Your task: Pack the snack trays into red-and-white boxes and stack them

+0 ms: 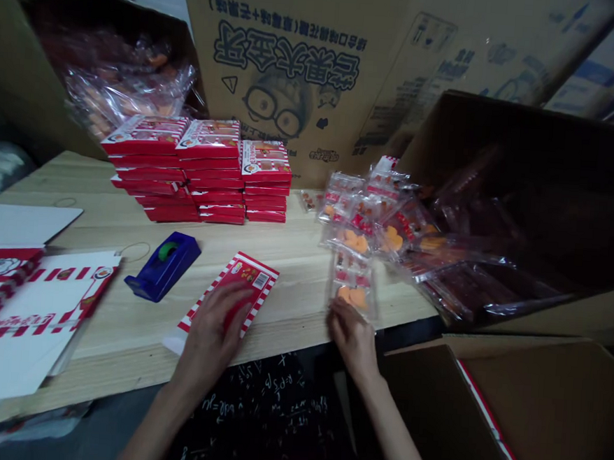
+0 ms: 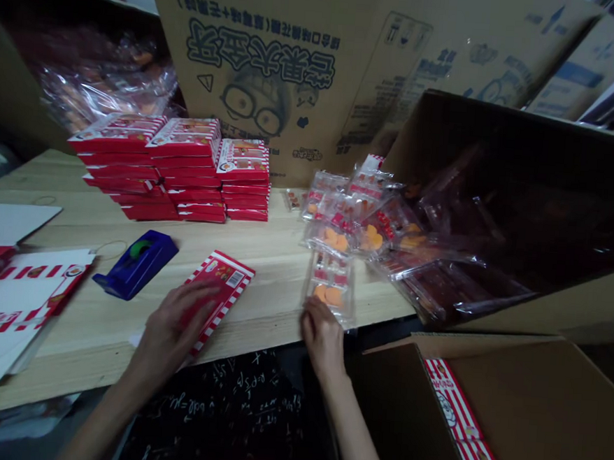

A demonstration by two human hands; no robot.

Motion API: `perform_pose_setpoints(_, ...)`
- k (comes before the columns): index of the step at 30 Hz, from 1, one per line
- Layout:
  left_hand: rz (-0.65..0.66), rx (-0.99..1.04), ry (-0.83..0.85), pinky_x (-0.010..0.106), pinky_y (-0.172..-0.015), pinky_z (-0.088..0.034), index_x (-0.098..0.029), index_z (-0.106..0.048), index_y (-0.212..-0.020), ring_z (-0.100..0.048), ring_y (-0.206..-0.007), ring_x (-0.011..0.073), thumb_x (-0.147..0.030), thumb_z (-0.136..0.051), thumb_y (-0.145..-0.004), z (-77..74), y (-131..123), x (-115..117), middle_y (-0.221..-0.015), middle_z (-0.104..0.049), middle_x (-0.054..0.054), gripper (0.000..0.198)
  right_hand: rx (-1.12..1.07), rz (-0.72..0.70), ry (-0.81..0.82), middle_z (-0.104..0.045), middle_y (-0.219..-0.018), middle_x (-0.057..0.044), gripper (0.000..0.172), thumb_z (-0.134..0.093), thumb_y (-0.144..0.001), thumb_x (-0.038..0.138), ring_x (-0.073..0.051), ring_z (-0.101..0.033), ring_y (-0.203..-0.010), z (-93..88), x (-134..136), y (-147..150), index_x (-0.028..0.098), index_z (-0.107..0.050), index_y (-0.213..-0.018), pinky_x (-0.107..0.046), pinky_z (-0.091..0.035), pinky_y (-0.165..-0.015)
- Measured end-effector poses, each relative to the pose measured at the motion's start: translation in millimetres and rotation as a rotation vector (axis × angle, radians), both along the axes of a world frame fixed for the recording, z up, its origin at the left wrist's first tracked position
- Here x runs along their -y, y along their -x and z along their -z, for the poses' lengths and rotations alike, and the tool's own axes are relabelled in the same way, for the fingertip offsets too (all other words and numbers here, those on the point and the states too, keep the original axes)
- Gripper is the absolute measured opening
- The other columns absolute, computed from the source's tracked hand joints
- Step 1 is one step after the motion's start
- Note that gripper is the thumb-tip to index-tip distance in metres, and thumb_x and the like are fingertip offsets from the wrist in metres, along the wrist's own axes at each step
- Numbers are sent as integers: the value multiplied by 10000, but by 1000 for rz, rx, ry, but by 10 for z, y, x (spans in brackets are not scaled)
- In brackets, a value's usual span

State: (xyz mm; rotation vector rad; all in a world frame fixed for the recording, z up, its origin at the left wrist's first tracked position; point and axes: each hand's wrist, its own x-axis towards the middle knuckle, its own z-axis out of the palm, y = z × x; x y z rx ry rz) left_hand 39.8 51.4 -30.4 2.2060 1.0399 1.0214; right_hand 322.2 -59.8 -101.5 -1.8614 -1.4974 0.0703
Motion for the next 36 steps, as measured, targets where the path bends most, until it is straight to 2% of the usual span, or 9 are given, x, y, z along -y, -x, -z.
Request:
perform_pose_setpoints(3,44,32,52,516,-1071,-517,-248,-707,-1207,-623,-1249,263,-268,-536,-1028,60,-142,159,-1310,-680,95,249,-68,-77,-52,-776,-1219,-102,270,-531,-1018,300,-252,-703,-1202,-29,117,202,216,-734,-1174,-457,-492,-1130)
perform_pose_setpoints(5,72,30,111,499,-1054,-542,-228,-707,-1192,-648,-1222,258,-258,-541,-1024,150,-244,254,-1295,-686,108,238,-80,33,-94,-743,-1267,-128,294,-570,-1008,375,-291,-665,-1245,-34,99,173,213,-717,-1206,-557,-387,-1197)
perform_pose_setpoints(11,207,-121,81,493,-1206,-425,-193,-654,-1321,-489,-1442,272,-249,-532,-1024,345,-794,403,-1499,-583,124,326,-60,298,84,-561,-1407,-232,851,-708,-834,619,-416,-519,-1321,53,-105,-117,173,-485,-1523,-605,-462,-1070)
perform_pose_setpoints(15,214,-264,43,545,-1286,-251,-156,-503,-1499,-233,-1588,306,-256,-432,-1055,364,-1359,125,-1657,-397,133,461,-219,318,85,-651,-1179,-152,953,-773,-773,544,-352,-623,-1107,67,-59,-169,191,-405,-1578,-514,-518,-970)
perform_pose_setpoints(19,251,-306,175,573,-1261,-265,-104,-476,-1499,-303,-1561,333,-262,-393,-1063,400,-1844,-386,-1674,-329,208,471,-606,301,1,-585,-713,46,873,-744,-785,452,-195,-563,-634,54,50,-173,162,-412,-1538,-352,-510,-676)
perform_pose_setpoints(23,319,-280,227,479,-1233,-350,-76,-571,-1398,-406,-1512,322,-214,-443,-1032,421,-2039,-715,-1627,-399,246,412,-813,148,-39,-492,-660,87,713,-719,-834,428,-131,-465,-574,-80,221,-86,183,-480,-1460,-261,-423,-593)
perform_pose_setpoints(29,378,-155,273,410,-1107,-479,-175,-674,-1276,-592,-1348,305,-445,-500,-1033,129,-1585,-537,-1432,-637,164,402,-1011,-62,67,-546,-763,50,606,-765,-891,361,-122,-498,-648,-546,655,-81,296,-527,-1445,-230,-416,-611)
perform_pose_setpoints(33,681,-64,812,294,-658,-553,-202,-711,-1149,-741,-780,227,-469,-750,-868,-168,-867,-286,-912,-794,85,389,-972,-212,205,-594,-758,23,413,-800,-867,351,-122,-526,-623,-828,773,-142,278,-676,-1255,-229,-423,-561)
perform_pose_setpoints(36,722,122,1199,288,-695,-558,-231,-703,-1214,-741,-792,206,-313,-875,-746,-195,-274,-22,-957,-804,72,505,-926,-393,289,-616,-739,14,315,-797,-869,345,-127,-547,-609,-948,645,-39,290,-734,-1172,-232,-443,-537)
